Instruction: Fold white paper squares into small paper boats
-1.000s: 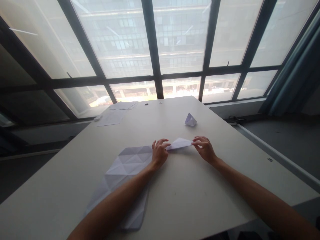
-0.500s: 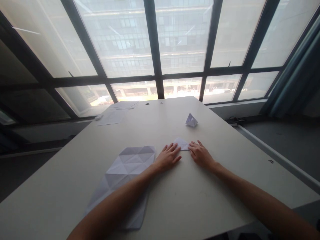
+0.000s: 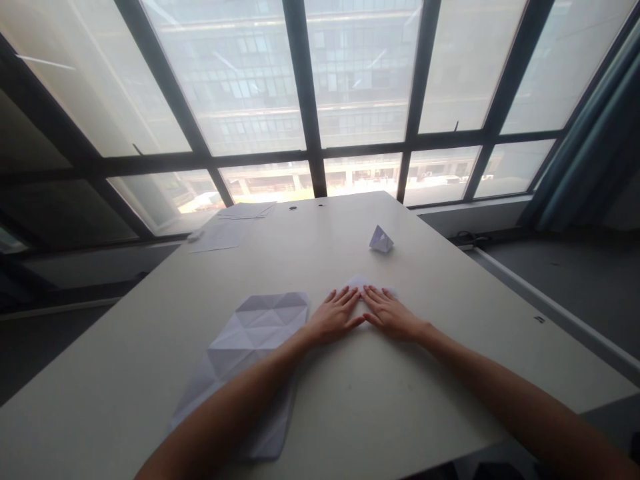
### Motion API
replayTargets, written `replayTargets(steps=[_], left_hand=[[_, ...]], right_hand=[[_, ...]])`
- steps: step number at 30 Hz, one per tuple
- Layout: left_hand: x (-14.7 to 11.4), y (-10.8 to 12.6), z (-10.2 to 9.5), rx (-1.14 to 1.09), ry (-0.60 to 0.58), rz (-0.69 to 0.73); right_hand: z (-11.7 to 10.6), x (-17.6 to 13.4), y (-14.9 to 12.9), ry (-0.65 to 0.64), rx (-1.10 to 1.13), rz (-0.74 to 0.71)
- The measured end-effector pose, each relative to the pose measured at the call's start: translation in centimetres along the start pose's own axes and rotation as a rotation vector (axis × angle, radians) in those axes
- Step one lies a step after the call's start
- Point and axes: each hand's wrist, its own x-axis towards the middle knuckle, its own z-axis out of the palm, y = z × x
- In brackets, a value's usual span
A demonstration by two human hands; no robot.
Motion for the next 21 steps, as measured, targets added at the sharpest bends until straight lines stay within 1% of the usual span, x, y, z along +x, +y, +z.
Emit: replayTargets(steps=[5, 8, 14, 21], left_hand=[[-0.1, 0.0, -0.5, 0.129, -0.146, -0.088], [-0.2, 0.0, -0.7, 0.178, -0.182, -0.144], [-0.3, 0.0, -0.7, 0.202, -0.179, -0.191], [-0.7, 0.1, -0.3, 0.276, -0.106, -0.318]], right_hand=[[-0.3, -0.3, 0.5, -0.053, -0.038, 0.047], [-0.2, -0.5, 1.2, -0.068, -0.070, 0.103], [0.5, -0.7, 1.8, -0.040, -0.129, 0.205], [0.4, -0.8, 1.5, -0.023, -0.137, 0.323]])
